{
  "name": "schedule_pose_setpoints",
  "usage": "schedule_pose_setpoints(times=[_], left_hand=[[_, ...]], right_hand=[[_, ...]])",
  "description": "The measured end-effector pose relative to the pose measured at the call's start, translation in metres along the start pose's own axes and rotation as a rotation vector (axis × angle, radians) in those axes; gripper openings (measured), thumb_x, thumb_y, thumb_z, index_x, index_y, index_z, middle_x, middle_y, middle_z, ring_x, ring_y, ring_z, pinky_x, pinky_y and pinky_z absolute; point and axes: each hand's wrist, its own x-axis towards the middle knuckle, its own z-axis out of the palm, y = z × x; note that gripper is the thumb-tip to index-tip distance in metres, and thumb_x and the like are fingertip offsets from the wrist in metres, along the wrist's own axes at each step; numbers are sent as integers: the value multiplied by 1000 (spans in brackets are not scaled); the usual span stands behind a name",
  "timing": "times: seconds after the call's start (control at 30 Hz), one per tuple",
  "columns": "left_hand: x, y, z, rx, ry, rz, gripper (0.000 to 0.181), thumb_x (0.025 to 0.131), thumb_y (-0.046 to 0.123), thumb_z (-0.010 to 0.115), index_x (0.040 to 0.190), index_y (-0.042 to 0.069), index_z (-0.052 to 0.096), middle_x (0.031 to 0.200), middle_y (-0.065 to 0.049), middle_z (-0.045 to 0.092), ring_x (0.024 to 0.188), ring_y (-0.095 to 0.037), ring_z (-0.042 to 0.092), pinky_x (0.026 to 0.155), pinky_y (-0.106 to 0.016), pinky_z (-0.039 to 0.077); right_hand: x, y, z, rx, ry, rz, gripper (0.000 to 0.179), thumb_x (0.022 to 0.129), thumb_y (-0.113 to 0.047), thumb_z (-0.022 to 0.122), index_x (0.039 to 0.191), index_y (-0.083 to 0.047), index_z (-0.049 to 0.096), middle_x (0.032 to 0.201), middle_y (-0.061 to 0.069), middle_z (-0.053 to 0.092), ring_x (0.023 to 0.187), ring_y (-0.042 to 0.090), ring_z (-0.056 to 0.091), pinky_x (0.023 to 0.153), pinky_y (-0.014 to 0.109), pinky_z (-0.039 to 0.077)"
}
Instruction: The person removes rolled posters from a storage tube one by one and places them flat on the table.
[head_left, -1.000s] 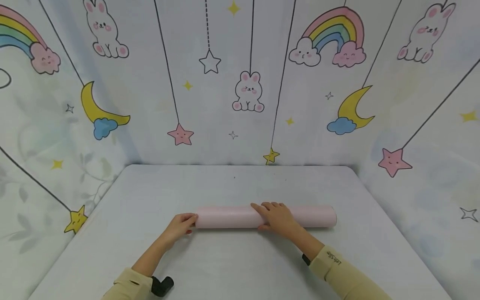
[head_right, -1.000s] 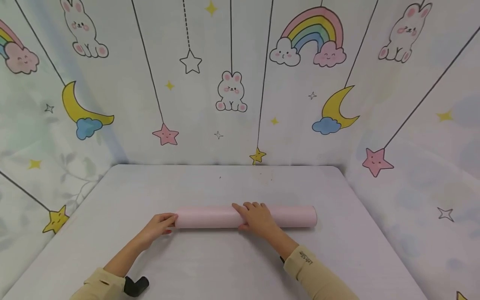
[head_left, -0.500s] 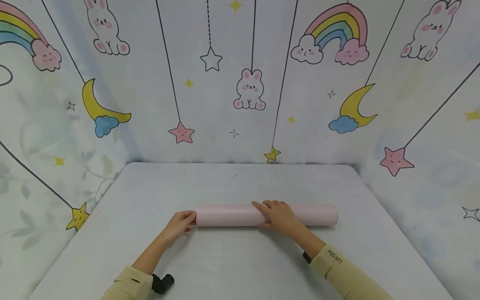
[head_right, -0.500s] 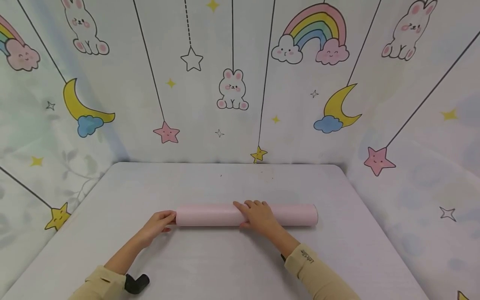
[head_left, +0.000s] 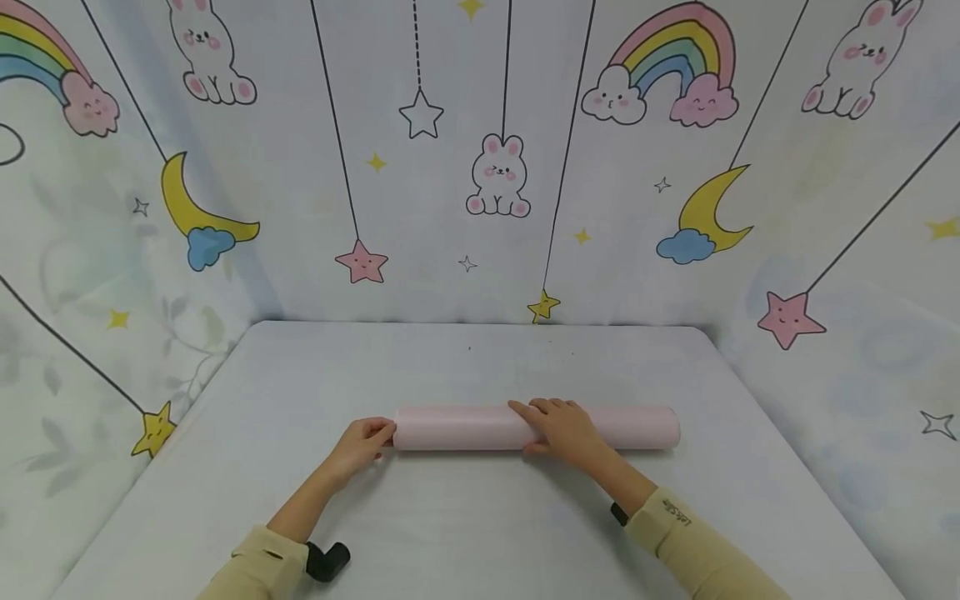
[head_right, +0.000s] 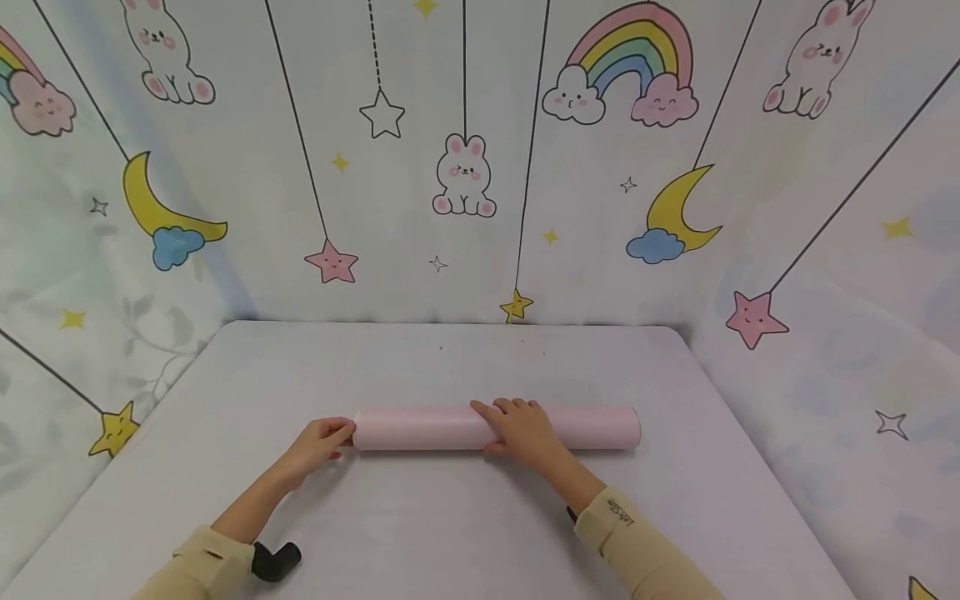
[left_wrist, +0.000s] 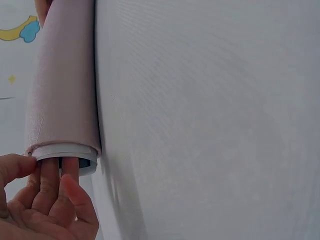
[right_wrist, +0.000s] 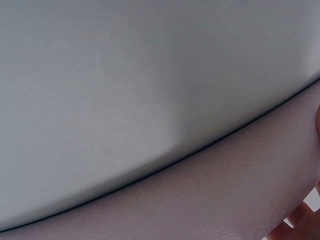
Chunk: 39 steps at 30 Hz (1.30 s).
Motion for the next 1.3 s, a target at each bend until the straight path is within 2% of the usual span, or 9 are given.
schedule_pose_setpoints(times=[0.23,0.6,0.8,1.07,1.3], left_hand=[[-3,4,-4,36,3,-6,32,95,16,48,112,-10,57,100,-17,64,91,-22,60,70,-33,48],[0,-1,-8,101,44,31,31,95,13,47,111,-12,56,98,-18,65,89,-24,62,69,-32,48],[0,-3,-10,138,60,44,30,94,11,46,109,-13,57,95,-18,65,87,-23,61,66,-28,46],[-2,-4,-13,155,68,50,29,94,10,47,108,-13,57,96,-19,65,86,-24,62,67,-28,46],[-2,-7,-14,165,76,61,28,94,10,47,107,-12,58,95,-17,66,85,-23,62,67,-28,45]], right_hand=[[-8,10,2,6,16,10,72,72,-46,72,134,-19,46,112,7,58,101,27,57,83,46,45],[-21,22,-4,32,36,14,72,70,-42,75,132,-17,49,112,8,59,101,28,57,83,48,44],[-28,28,-7,49,37,21,72,69,-40,77,132,-17,50,111,7,60,100,28,58,83,48,45],[-34,37,-8,47,19,42,72,69,-41,77,132,-18,50,113,6,60,102,27,57,85,47,44],[-48,46,-7,65,44,71,73,66,-38,79,130,-19,52,113,7,60,103,27,57,86,47,43]])
